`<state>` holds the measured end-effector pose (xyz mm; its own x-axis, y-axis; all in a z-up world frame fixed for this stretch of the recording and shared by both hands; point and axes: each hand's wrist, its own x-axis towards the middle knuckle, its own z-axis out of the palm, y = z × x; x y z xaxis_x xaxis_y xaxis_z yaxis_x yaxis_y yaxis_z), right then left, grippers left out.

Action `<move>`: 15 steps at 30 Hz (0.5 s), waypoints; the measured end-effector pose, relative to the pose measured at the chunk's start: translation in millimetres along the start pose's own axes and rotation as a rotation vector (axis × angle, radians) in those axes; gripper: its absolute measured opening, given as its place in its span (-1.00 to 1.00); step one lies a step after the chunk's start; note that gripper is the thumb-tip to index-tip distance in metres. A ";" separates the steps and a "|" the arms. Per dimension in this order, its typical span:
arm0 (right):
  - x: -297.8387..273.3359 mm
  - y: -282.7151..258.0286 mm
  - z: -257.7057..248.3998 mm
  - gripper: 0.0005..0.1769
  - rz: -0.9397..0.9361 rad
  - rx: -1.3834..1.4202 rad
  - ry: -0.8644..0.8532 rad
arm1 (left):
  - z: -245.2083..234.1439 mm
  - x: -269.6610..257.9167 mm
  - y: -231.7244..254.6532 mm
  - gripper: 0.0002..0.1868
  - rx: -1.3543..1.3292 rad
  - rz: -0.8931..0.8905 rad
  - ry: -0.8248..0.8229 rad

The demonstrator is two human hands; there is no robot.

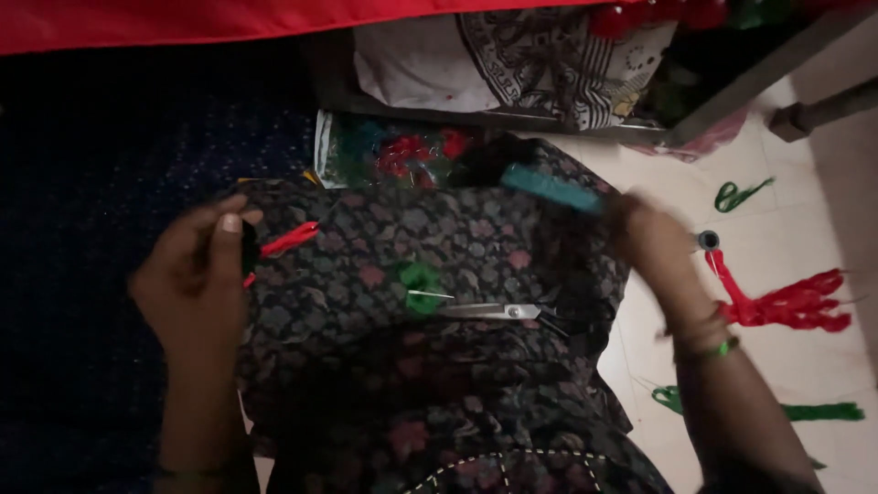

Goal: Attaching decorative tassels to the border of a red and gold saree.

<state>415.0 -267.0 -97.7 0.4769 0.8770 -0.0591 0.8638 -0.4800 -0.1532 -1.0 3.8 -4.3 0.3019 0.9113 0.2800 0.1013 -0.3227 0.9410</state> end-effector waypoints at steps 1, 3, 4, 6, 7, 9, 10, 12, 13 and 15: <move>6.8 2.0 -13.9 -0.78 0.064 -0.079 0.223 | -0.9 0.2 2.7 -0.82 0.027 0.002 -0.021; 18.7 0.5 -45.4 -0.87 0.115 -0.163 0.455 | 0.5 0.7 6.3 -0.84 0.049 0.010 -0.027; 17.3 -5.5 -59.5 -0.90 0.127 0.010 0.457 | 0.1 -1.2 7.3 -0.84 0.100 0.017 -0.013; 11.4 -15.9 -73.6 -0.88 0.139 0.181 0.455 | -0.3 -3.1 8.6 -0.83 0.148 0.023 0.000; 7.1 -19.8 -73.4 -0.85 0.167 0.347 0.452 | 0.3 -3.1 8.7 -0.81 0.126 -0.021 -0.001; -3.5 -14.6 -65.1 -0.81 0.206 0.502 0.441 | 7.1 -2.7 2.4 -0.79 0.095 -0.075 -0.013; -9.3 -7.1 -56.0 -0.80 0.320 0.604 0.446 | 11.9 -0.4 -3.2 -0.77 0.134 -0.073 -0.046; -23.5 7.1 -39.8 -0.79 0.450 0.701 0.455 | 34.8 6.5 -8.1 -0.74 0.168 -0.071 -0.096; -32.1 13.3 -33.0 -0.79 0.529 0.765 0.451 | 52.6 10.7 -6.9 -0.73 0.230 -0.067 -0.214; -51.2 27.4 -16.5 -0.78 0.627 0.826 0.458 | 97.2 16.8 1.1 -0.71 0.286 -0.055 -0.353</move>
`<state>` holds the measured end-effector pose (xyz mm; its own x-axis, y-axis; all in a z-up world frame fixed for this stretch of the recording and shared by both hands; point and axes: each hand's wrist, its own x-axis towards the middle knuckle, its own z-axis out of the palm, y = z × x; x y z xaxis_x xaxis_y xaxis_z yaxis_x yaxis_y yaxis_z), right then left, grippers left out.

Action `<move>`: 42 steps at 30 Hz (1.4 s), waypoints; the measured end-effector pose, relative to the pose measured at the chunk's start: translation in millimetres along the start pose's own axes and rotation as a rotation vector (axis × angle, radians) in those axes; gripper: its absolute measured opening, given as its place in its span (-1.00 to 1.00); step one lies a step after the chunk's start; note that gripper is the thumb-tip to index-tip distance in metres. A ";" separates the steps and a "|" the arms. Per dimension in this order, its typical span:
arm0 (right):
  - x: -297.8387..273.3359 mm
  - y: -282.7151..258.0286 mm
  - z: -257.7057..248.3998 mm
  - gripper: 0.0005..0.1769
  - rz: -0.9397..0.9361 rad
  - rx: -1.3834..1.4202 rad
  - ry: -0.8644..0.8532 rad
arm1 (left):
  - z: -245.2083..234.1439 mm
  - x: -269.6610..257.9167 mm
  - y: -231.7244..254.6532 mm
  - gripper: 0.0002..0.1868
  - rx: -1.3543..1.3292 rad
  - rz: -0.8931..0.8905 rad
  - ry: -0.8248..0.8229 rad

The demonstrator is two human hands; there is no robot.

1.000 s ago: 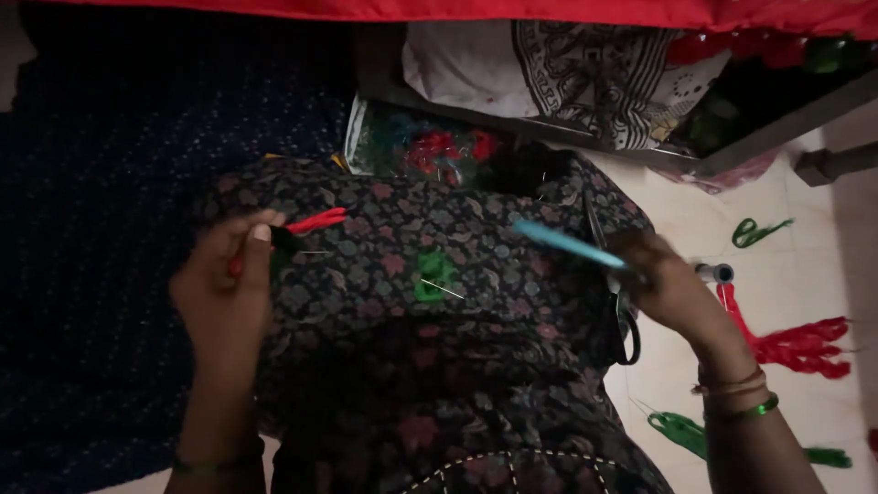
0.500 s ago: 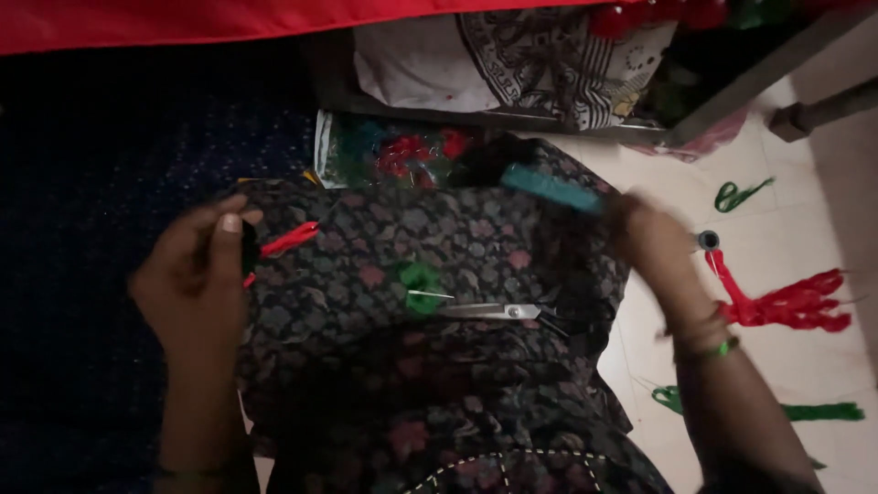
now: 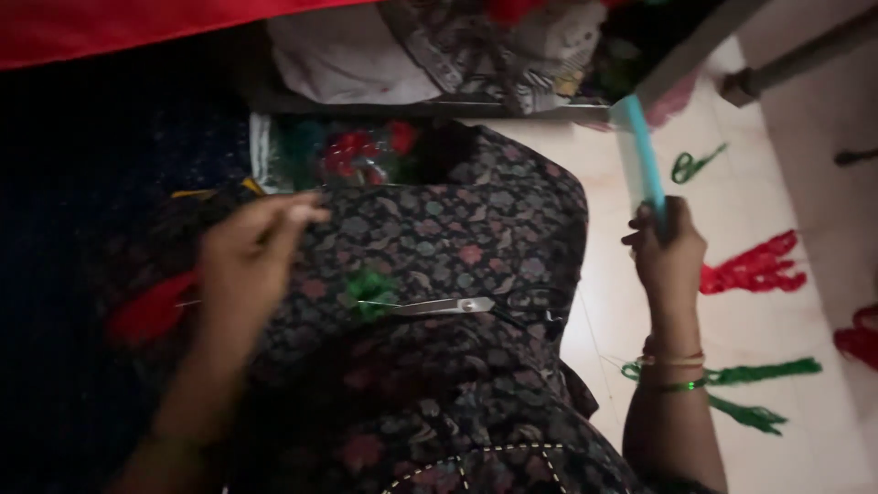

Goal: Attaching decorative tassels to the border of a red and gold saree.

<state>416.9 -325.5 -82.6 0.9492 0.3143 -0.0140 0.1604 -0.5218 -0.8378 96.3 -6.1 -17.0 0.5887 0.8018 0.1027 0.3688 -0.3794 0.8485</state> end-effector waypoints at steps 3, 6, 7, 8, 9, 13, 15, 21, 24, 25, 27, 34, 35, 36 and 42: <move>-13.6 29.7 -12.7 -0.69 -0.113 -0.072 0.065 | 64.1 25.8 41.4 -0.71 -0.293 0.001 -0.268; -30.9 33.0 -29.0 -0.81 -0.020 -0.131 0.112 | 121.5 42.4 86.6 -0.75 -0.698 0.244 -0.427; -35.7 35.1 -35.0 -0.81 -0.016 -0.142 0.166 | 135.2 44.4 99.7 -0.76 -0.818 0.304 -0.471; -40.2 37.4 -40.5 -0.80 -0.012 -0.153 0.220 | 149.2 46.1 112.5 -0.77 -0.940 0.361 -0.516; -41.8 44.4 -47.6 -0.80 0.001 -0.154 0.236 | 162.2 43.9 110.3 -0.77 -0.943 0.362 -0.537; -42.6 78.5 -55.8 -0.82 0.009 0.055 0.349 | 218.2 24.8 66.5 -0.76 -0.485 0.225 -0.631; -44.1 102.1 -38.1 -0.82 0.022 0.133 0.362 | 249.5 8.1 12.6 -0.75 -0.483 -0.007 -0.761; -52.4 114.5 17.0 -0.84 -0.353 -0.517 -0.027 | 260.8 -17.9 -65.6 -0.78 -0.606 -0.028 -0.810; -31.4 120.6 12.3 -0.81 -0.296 -0.475 -0.023 | 246.1 -18.7 -67.4 -0.77 -0.515 -0.023 -0.748; -29.0 118.7 13.6 -0.79 -0.229 -0.483 0.067 | 241.6 -18.0 -65.2 -0.78 -0.529 -0.017 -0.741; -30.3 102.8 18.9 -0.77 -0.164 -0.485 0.157 | 234.7 -15.3 -60.9 -0.79 -0.539 -0.008 -0.730; -36.3 95.0 18.7 -0.80 -0.301 -0.498 0.113 | 208.6 -11.2 -43.5 -0.79 -0.436 0.040 -0.696; -36.3 91.4 22.5 -0.76 -0.205 -0.419 0.190 | 201.8 -11.6 -44.4 -0.79 -0.420 0.061 -0.689; -38.6 84.0 22.6 -0.76 -0.214 -0.420 0.179 | 206.9 -14.7 -50.7 -0.79 -0.423 0.054 -0.676; -33.7 106.0 13.8 -0.79 -0.456 -0.572 0.014 | 198.6 -26.4 -57.9 -0.77 -0.527 0.042 -0.755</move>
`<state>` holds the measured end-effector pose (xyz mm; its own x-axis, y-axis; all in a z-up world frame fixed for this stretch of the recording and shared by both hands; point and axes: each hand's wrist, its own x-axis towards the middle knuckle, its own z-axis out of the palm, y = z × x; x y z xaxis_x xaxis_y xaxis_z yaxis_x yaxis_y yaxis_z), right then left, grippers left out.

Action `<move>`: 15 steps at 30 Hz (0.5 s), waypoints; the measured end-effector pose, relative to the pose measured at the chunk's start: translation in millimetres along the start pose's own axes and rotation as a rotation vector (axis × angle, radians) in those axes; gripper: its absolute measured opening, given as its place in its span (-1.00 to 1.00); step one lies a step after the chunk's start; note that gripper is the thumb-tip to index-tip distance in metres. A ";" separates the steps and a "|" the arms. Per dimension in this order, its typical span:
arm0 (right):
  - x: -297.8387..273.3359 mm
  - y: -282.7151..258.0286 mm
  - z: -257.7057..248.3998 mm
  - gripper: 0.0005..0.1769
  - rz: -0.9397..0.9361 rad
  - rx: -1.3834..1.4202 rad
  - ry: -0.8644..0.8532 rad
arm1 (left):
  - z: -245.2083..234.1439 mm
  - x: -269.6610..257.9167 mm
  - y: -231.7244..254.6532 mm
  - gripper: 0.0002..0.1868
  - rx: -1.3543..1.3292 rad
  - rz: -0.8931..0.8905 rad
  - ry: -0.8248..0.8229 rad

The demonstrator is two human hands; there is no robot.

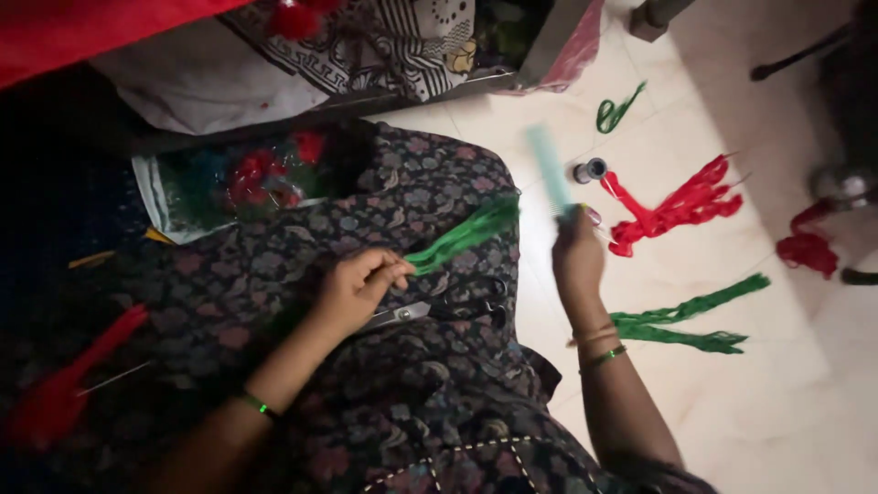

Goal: Attaching decorative tassels to the border of a red and gold saree.

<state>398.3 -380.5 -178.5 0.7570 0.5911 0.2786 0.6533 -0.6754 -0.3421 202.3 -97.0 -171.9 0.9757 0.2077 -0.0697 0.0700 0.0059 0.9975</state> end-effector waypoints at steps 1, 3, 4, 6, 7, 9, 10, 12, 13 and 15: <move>2.2 1.5 0.3 -0.78 0.121 0.029 0.072 | -1.1 0.7 -4.2 -0.78 0.010 0.006 0.025; 4.3 -16.9 -7.8 -0.76 0.238 0.071 0.133 | -4.0 0.3 -3.1 -0.79 0.025 0.002 0.060; 4.4 -35.9 -17.2 -0.74 0.048 0.045 0.055 | -5.0 -0.2 2.5 -0.79 0.061 -0.023 0.029; 0.2 -43.4 -20.2 -0.71 -0.130 0.012 -0.012 | -4.6 -1.3 1.6 -0.79 0.098 -0.041 -0.019; 1.7 -31.3 -13.7 -0.74 -0.143 0.013 -0.038 | -3.5 -0.2 -4.2 -0.79 0.052 -0.011 0.011; 2.1 -18.4 -8.5 -0.78 -0.162 0.009 -0.068 | -2.3 -0.1 -12.8 -0.79 0.000 0.020 0.047; 0.6 -17.5 -9.7 -0.76 0.054 0.076 0.000 | -1.8 -1.2 -15.8 -0.80 -0.018 -0.001 0.045; 3.5 -28.1 -13.6 -0.75 0.254 0.160 0.063 | -5.8 -1.4 -12.8 -0.80 -0.024 -0.024 0.063; -2.1 -40.6 -20.4 -0.70 0.116 0.122 0.015 | -7.1 -4.7 -7.1 -0.81 0.051 -0.057 0.048; -10.6 -44.3 -20.3 -0.65 -0.014 0.081 -0.026 | -9.2 -8.7 -7.6 -0.82 0.128 -0.087 0.021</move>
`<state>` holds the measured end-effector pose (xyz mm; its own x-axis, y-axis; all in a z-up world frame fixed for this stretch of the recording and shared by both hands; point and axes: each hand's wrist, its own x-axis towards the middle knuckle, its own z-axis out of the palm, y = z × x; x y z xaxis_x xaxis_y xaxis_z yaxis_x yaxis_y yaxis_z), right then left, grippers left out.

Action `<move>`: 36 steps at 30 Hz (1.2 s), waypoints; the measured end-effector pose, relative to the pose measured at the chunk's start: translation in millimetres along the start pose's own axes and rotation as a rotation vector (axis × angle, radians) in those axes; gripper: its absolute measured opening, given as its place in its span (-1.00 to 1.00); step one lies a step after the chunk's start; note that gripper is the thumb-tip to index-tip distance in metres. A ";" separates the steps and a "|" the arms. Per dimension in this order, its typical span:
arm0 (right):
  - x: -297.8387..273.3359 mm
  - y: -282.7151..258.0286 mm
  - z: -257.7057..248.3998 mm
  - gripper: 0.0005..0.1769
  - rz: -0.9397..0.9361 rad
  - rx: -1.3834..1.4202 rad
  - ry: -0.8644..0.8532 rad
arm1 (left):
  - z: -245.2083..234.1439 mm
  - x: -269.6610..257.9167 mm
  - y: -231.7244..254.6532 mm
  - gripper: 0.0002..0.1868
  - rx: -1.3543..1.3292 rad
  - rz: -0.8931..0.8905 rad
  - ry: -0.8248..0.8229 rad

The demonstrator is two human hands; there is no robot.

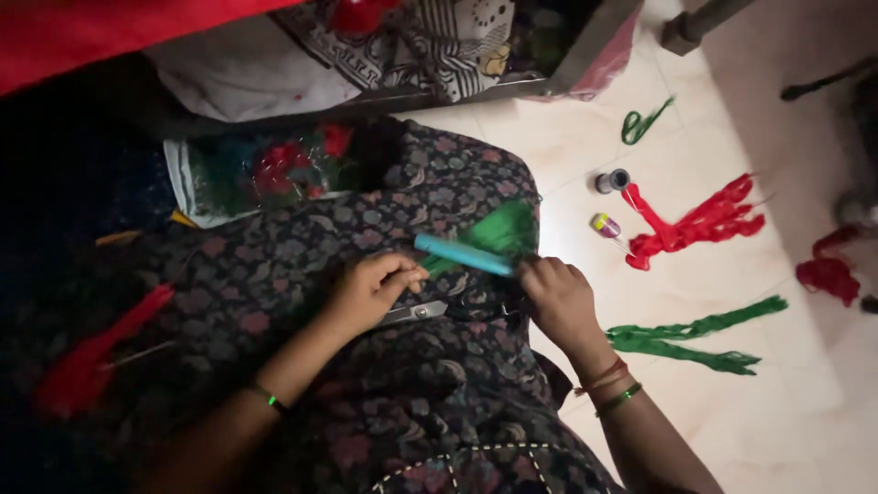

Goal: Attaching decorative tassels to the border of a red and gold saree.

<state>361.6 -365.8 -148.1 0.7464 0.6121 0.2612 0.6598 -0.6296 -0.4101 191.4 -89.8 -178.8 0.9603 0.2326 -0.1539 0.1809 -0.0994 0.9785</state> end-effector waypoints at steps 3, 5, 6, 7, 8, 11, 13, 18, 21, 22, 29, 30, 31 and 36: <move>-7.0 21.1 10.8 -0.76 -0.163 -0.110 -0.073 | 2.9 0.9 -12.8 -0.81 -0.117 0.023 0.006; -3.8 26.2 16.2 -0.85 0.138 -0.038 0.006 | 3.5 1.4 -14.0 -0.82 -0.068 0.144 0.044; -6.2 14.2 13.3 -0.85 0.136 -0.035 -0.001 | 0.9 -0.9 -6.9 -0.82 -0.069 0.137 0.048; -8.5 2.6 9.9 -0.80 0.037 -0.045 -0.015 | -1.4 -2.9 0.5 -0.82 -0.031 0.080 0.034; -8.2 -7.7 7.0 -0.75 -0.060 -0.058 -0.017 | -4.9 0.7 8.0 -0.81 0.009 0.034 0.015; -2.5 12.0 12.5 -0.70 -0.083 -0.043 -0.007 | -7.8 -4.7 -3.8 -0.81 -0.016 0.008 0.068; 11.4 7.8 1.8 -0.70 0.196 0.043 -0.017 | -4.1 -8.5 -10.7 -0.82 -0.007 0.059 0.084; -3.0 16.3 17.1 -0.68 0.518 0.155 -0.009 | -15.3 -9.2 -7.3 -0.83 0.001 0.138 0.119; -3.1 -0.5 7.0 -0.67 -0.010 -0.058 -0.009 | -17.3 -15.5 -10.6 -0.83 -0.057 -0.003 0.084; 0.7 2.8 8.5 -0.67 -0.019 -0.026 -0.025 | -18.6 -15.3 -12.3 -0.83 -0.022 0.043 0.102; 30.1 3.2 -10.8 -0.73 0.545 0.174 -0.086 | -42.1 -25.1 -2.7 -0.82 -0.018 -0.003 0.215; 30.3 8.3 -13.5 -0.73 0.536 0.175 -0.081 | -58.8 -25.2 20.9 -0.82 -0.018 0.005 0.222; 30.5 13.0 -16.5 -0.74 0.498 0.295 -0.130 | -75.6 -26.5 45.1 -0.84 0.066 0.095 0.344; 70.1 -56.6 -59.6 -0.64 0.047 0.505 -0.433 | -122.4 -37.3 169.2 -0.88 0.577 0.467 0.627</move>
<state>381.8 -315.8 -54.4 0.6020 0.7924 -0.0982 0.4270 -0.4234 -0.7990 160.2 3.1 9.4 0.7047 0.5055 0.4978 0.0466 -0.7331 0.6785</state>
